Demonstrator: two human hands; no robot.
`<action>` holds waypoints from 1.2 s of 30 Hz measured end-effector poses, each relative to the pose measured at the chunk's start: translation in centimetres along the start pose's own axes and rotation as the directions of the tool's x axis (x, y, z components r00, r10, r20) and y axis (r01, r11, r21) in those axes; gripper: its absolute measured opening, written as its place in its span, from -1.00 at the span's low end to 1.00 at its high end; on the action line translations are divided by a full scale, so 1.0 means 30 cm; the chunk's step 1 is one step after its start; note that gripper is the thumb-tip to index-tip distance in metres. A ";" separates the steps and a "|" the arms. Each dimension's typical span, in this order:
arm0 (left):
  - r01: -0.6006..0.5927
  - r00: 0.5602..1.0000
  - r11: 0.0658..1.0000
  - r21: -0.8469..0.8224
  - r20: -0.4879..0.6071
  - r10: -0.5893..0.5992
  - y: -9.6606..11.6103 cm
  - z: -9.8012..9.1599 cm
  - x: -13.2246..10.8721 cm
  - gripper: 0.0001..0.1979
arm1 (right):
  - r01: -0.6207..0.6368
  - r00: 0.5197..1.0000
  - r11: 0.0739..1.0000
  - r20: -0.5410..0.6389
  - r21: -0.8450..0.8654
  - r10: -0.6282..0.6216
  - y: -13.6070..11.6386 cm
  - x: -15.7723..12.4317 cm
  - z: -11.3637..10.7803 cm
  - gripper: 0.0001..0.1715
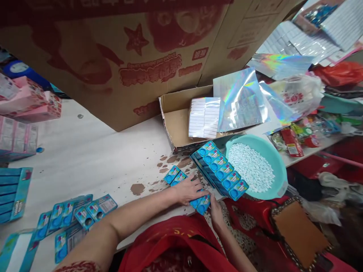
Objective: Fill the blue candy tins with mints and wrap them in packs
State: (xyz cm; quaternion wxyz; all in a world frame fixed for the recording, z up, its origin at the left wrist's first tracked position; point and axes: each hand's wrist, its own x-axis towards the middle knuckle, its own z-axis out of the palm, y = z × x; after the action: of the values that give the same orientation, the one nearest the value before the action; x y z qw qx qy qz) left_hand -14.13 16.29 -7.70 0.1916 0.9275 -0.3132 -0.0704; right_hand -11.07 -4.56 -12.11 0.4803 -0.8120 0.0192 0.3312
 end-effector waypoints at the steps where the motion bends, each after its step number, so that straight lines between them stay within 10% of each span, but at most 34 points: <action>1: 0.032 0.998 0.999 -0.015 -0.048 -0.032 0.011 -0.002 -0.018 -0.29 | -0.032 0.999 0.999 0.024 0.025 0.032 0.000 -0.001 -0.016 -0.02; 4: 0.389 0.862 0.912 -0.128 -0.298 -0.410 0.021 0.007 -0.128 -0.49 | -0.112 0.989 0.990 0.101 0.084 0.104 -0.015 0.010 -0.043 -0.09; 7: 0.761 0.319 0.471 -0.446 -0.374 -0.871 0.005 0.048 -0.209 -0.53 | -0.042 0.993 0.997 0.110 0.071 0.034 -0.036 0.033 -0.044 -0.20; 9: 0.740 0.137 0.234 -0.631 -0.200 -0.970 -0.017 0.075 -0.202 -0.51 | 0.005 0.996 0.998 0.094 0.063 -0.011 -0.039 0.041 -0.039 -0.23; 17: 0.658 0.328 0.277 -0.701 -0.065 -0.942 -0.122 0.031 -0.041 -0.59 | -0.221 0.954 0.941 0.255 0.255 0.155 0.048 -0.031 0.018 -0.04; 22: 0.803 0.172 0.322 -0.501 -0.323 -0.931 -0.048 -0.036 -0.116 -0.65 | -0.299 0.908 0.910 0.378 0.286 0.180 0.059 -0.013 0.029 0.01; 26: 0.740 0.028 0.400 -0.541 -0.570 -0.821 -0.084 -0.236 -0.046 -0.69 | -0.378 0.849 0.874 0.490 0.304 0.197 0.080 0.031 -0.040 0.01; 29: 0.590 -0.030 0.338 -0.733 -0.438 -0.898 -0.271 -0.401 0.138 -0.55 | -0.369 0.822 0.897 0.535 0.242 0.194 0.123 0.075 -0.110 -0.07; 31: 0.492 -0.115 0.111 -0.864 -0.190 -0.975 -0.425 -0.459 0.271 -0.41 | -0.279 0.864 0.940 0.480 0.198 0.155 0.151 0.116 -0.153 -0.10; 36: 0.349 -0.134 -0.034 -0.937 -0.013 -0.991 -0.647 -0.424 0.473 -0.53 | 0.018 0.991 0.963 0.126 0.269 -0.054 0.148 0.208 -0.216 -0.11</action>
State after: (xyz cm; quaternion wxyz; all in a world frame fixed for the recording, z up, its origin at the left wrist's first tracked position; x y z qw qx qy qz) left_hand 11.07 25.79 -3.95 0.5402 0.6565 0.5104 0.1290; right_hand -4.39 -10.30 -16.91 0.5917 -0.7161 0.0171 0.3699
